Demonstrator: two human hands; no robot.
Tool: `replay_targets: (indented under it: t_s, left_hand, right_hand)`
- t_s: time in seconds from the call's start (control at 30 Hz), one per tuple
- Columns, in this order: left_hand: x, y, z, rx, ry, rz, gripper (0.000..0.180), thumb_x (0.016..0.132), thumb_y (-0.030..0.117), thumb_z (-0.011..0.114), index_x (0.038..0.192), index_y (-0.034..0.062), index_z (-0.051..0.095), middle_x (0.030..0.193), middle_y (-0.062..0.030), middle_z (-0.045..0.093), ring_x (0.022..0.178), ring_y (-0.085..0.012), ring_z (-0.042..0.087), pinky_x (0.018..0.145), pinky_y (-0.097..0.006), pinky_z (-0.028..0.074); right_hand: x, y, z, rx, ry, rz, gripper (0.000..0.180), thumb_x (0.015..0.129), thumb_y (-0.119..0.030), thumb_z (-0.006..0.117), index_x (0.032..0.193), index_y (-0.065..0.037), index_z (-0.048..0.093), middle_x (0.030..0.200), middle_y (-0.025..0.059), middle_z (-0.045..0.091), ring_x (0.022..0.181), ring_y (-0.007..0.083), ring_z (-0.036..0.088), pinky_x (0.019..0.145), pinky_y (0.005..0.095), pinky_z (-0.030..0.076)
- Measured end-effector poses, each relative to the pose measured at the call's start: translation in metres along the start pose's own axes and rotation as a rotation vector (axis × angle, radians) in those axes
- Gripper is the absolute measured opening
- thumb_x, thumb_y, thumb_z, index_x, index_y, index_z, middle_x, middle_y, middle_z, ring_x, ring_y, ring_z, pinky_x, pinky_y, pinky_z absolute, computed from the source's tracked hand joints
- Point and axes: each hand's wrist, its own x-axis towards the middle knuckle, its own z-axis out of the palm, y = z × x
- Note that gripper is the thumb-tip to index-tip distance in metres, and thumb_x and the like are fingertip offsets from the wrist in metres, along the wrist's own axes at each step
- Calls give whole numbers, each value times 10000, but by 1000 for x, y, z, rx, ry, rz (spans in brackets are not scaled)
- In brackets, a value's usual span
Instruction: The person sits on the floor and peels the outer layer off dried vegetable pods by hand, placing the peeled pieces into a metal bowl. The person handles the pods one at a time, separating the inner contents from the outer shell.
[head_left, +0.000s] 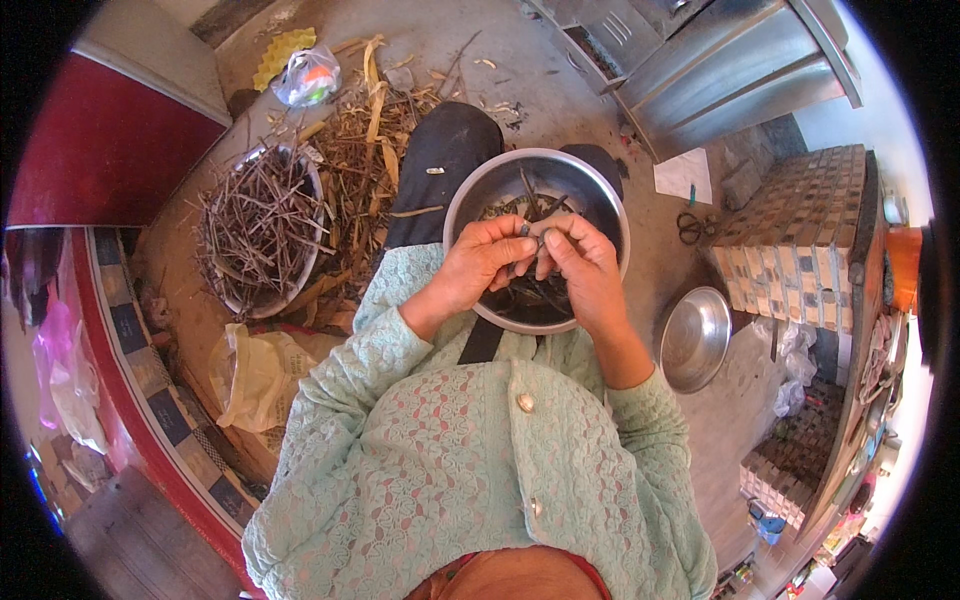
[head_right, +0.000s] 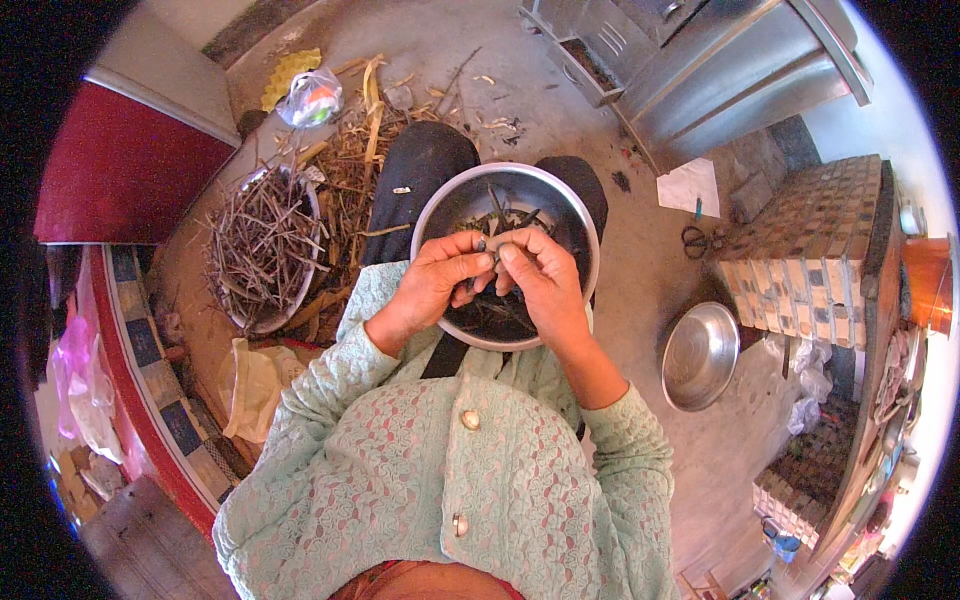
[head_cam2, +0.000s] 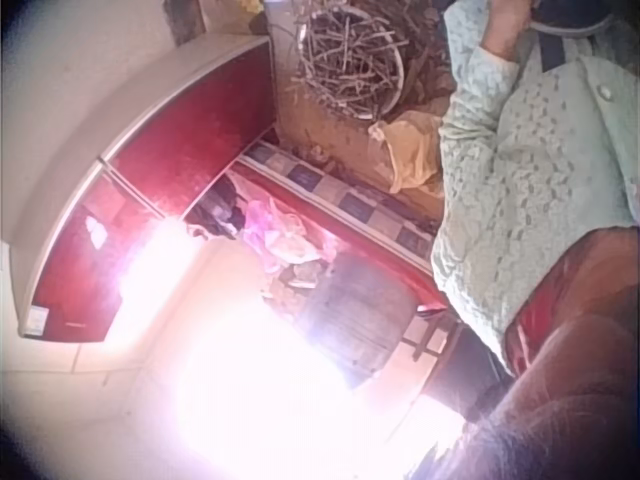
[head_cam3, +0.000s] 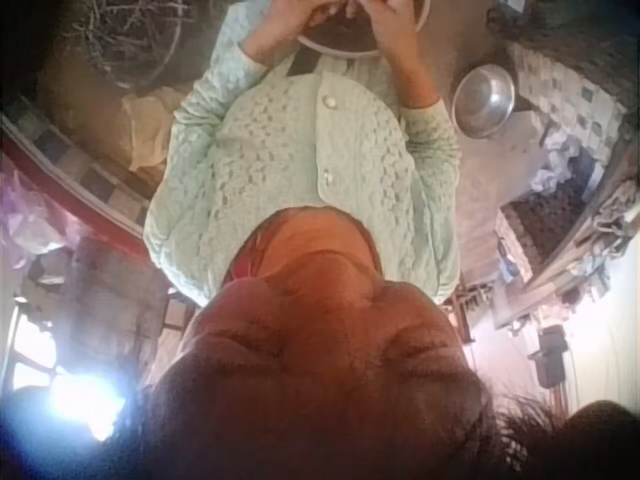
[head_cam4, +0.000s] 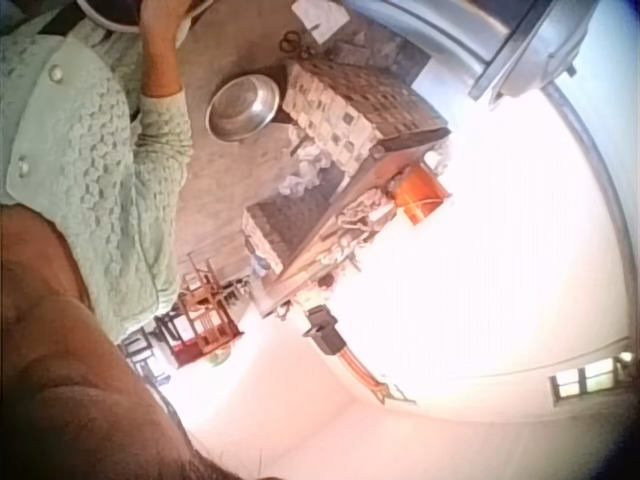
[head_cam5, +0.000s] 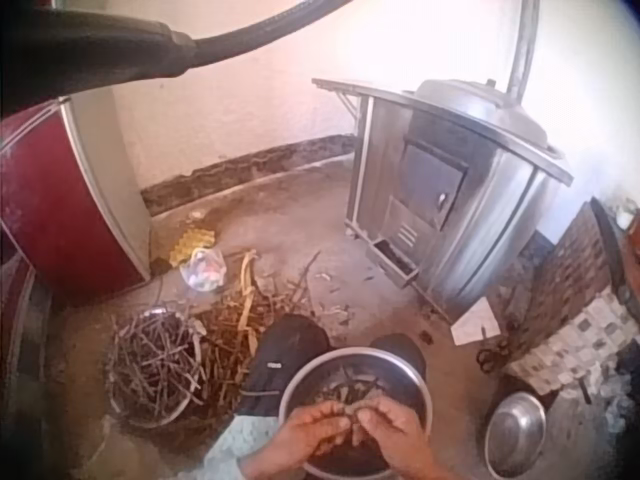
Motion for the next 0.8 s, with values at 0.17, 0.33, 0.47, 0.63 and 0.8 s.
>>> replay_targets:
  t_s: [0.17, 0.33, 0.47, 0.63, 0.8]
  left_hand:
    - [-1, 1, 7, 117, 35, 42, 119, 931, 194, 541, 882, 86, 555, 653, 40, 498, 458, -3, 361, 389, -155, 254]
    - [-2, 1, 2, 6, -4, -5, 136, 932, 200, 532, 880, 76, 552, 637, 21, 492, 451, -14, 360, 383, -165, 248]
    - [-1, 0, -1, -86, -31, -24, 132, 923, 198, 528, 896, 70, 543, 624, 4, 489, 428, -35, 353, 371, -178, 246]
    - [-1, 0, -1, -145, -19, -58, 134, 909, 208, 539, 911, 75, 530, 612, 3, 474, 411, -47, 339, 365, -191, 241]
    - [-3, 3, 1, -168, -10, -70, 129, 906, 207, 542, 906, 79, 526, 614, 11, 459, 421, -45, 335, 369, -192, 229]
  right_hand:
    - [1, 1, 1, -38, 14, -61, 147, 891, -110, 597, 985, 3, 597, 789, 20, 599, 659, 68, 530, 606, 205, 446]
    - [-1, -1, 3, -58, 19, -68, 152, 885, -87, 602, 1008, 2, 589, 827, 17, 599, 674, 66, 535, 611, 204, 452]
    - [-2, 2, 2, -153, 25, -146, 162, 872, -41, 607, 1024, 10, 583, 851, 25, 594, 700, 71, 551, 633, 212, 465]
    - [-3, 2, 4, -276, 30, -214, 190, 854, -2, 615, 1040, 16, 579, 871, 35, 589, 732, 75, 562, 666, 217, 475]
    - [-5, 3, 6, -301, 39, -259, 205, 833, 28, 626, 1033, 12, 587, 871, 35, 592, 748, 74, 568, 684, 222, 482]
